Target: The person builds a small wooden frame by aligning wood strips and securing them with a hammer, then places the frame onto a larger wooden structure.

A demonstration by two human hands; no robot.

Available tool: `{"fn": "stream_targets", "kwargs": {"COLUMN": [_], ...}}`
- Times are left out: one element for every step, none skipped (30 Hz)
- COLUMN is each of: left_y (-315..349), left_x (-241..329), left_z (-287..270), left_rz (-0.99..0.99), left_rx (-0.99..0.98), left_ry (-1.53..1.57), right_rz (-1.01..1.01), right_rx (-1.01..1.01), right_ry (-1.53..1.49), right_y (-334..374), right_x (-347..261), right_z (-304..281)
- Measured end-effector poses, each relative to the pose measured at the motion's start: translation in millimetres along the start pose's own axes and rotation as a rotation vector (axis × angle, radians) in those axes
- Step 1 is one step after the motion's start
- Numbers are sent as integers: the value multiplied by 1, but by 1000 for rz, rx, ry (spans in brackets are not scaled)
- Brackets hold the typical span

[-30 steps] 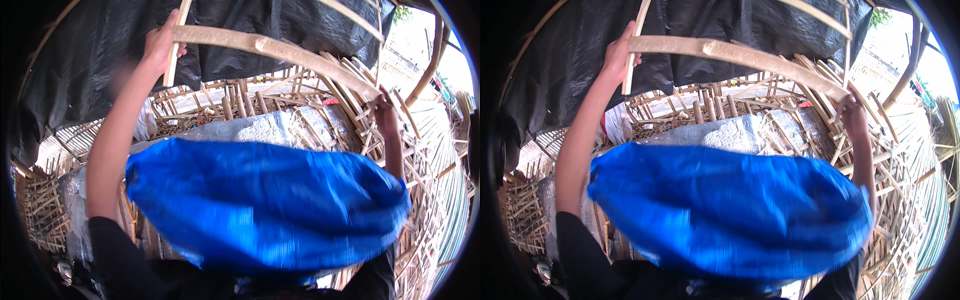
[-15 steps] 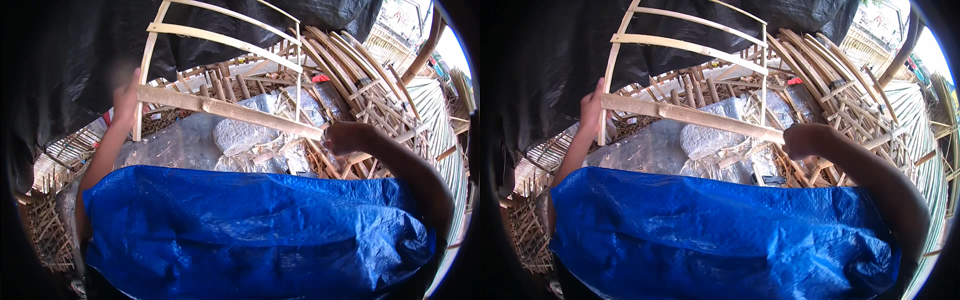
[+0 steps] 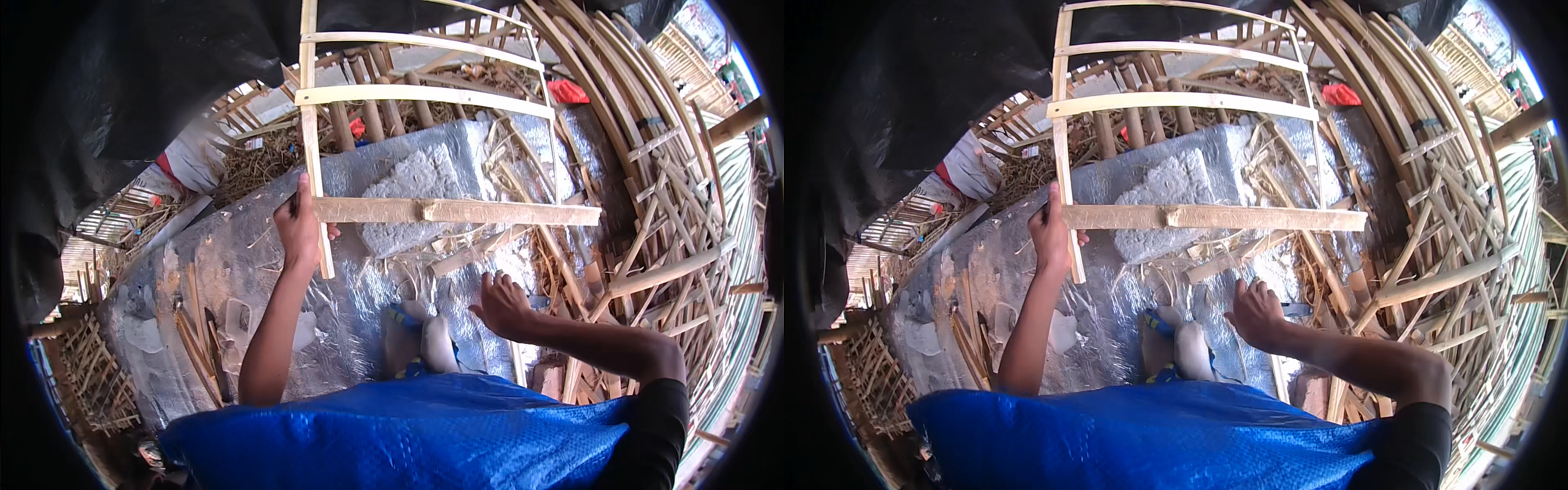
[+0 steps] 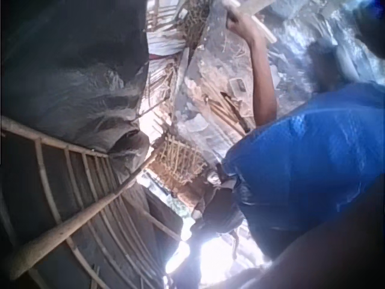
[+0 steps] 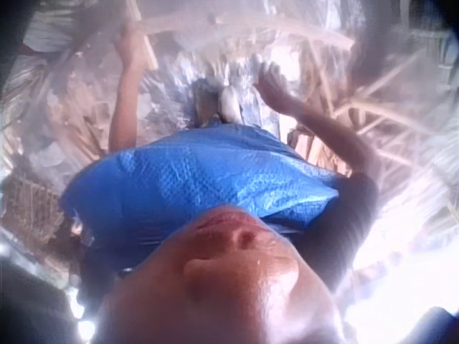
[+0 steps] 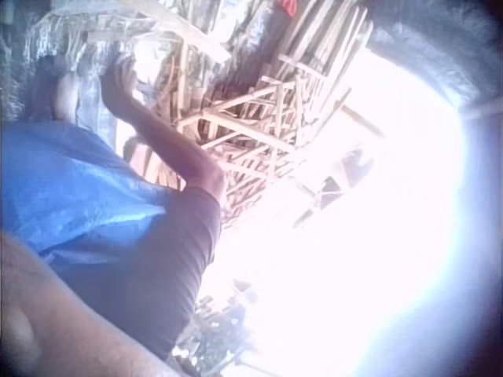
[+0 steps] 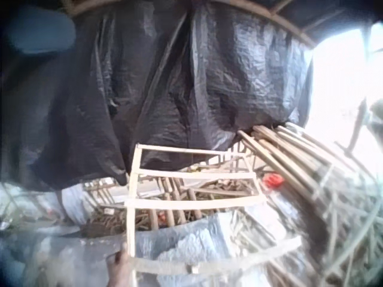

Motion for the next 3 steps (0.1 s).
{"fn": "stream_targets", "kwargs": {"left_y": [-1,4,9], "left_x": [-11,-21,-33], "left_z": [3,1,5], "left_rz": [-36,-79,-117], "left_rx": [25,47,28], "left_ry": [-21,-42,-72], "right_rz": [2,-35,-16], "right_rx": [68,184,145], "right_ry": [-7,32,5], "right_y": [2,7,17], "right_x": [1,2,3], "right_z": [6,9,23]}}
Point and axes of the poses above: each hand's wrist, its own y-axis away from the middle knuckle, its own z-axis out of the palm, x = y × z, the point moved 5 cm from there along -y, towards the middle knuckle, and after that the axes turned 1 degree about x, right-handed, at the moved point
